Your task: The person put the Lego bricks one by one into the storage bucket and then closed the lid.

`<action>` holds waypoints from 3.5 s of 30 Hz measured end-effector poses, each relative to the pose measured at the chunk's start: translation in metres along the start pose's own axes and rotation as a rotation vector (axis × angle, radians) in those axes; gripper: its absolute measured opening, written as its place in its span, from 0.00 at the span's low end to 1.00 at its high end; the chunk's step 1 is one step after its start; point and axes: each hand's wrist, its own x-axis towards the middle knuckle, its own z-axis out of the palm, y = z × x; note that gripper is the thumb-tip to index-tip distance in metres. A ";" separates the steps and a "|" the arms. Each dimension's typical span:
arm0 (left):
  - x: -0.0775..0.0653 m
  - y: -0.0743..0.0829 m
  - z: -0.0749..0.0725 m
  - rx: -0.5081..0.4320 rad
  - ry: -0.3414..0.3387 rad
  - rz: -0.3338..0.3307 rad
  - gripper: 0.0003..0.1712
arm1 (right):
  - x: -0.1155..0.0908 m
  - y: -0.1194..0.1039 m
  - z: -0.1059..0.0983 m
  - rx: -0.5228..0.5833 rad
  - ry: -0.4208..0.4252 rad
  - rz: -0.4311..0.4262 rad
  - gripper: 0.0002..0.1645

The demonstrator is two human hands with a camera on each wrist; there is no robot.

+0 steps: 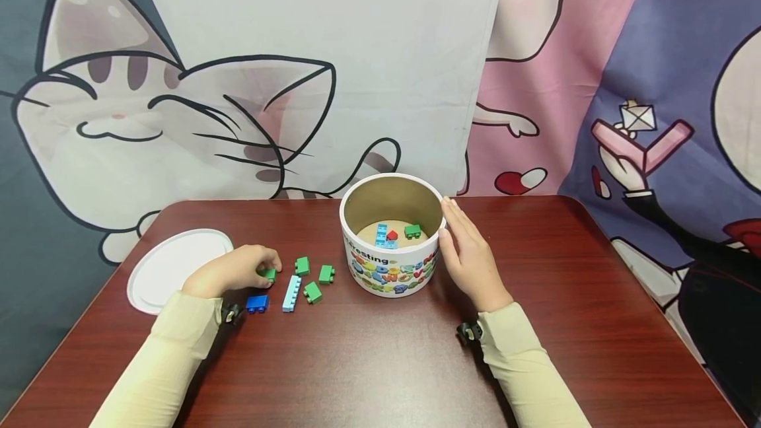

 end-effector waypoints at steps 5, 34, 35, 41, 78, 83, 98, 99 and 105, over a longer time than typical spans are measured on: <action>0.001 -0.001 0.000 -0.021 0.008 0.025 0.11 | 0.000 0.000 0.000 0.001 -0.007 0.002 0.30; 0.012 0.043 -0.028 -0.048 0.261 0.230 0.15 | -0.002 0.000 0.002 0.000 -0.007 0.001 0.32; 0.012 0.045 -0.029 -0.045 0.275 0.243 0.15 | -0.002 0.000 0.002 -0.001 -0.009 0.002 0.31; 0.011 0.059 -0.040 -0.054 0.379 0.312 0.15 | -0.002 0.002 0.001 -0.013 -0.015 0.006 0.30; 0.065 0.143 -0.057 -0.013 0.347 0.453 0.18 | -0.001 0.000 0.001 0.005 0.003 0.001 0.31; 0.081 0.148 -0.055 0.024 0.262 0.390 0.17 | -0.001 0.001 0.001 -0.003 -0.005 0.004 0.30; 0.077 0.141 -0.049 0.017 0.458 0.397 0.17 | -0.002 0.002 0.001 -0.006 -0.018 0.019 0.30; 0.074 0.140 -0.050 0.002 0.490 0.408 0.16 | -0.002 0.002 0.001 -0.007 -0.020 0.020 0.30; 0.052 0.126 -0.052 -0.086 0.645 0.368 0.16 | -0.002 0.002 0.001 -0.001 -0.021 0.017 0.30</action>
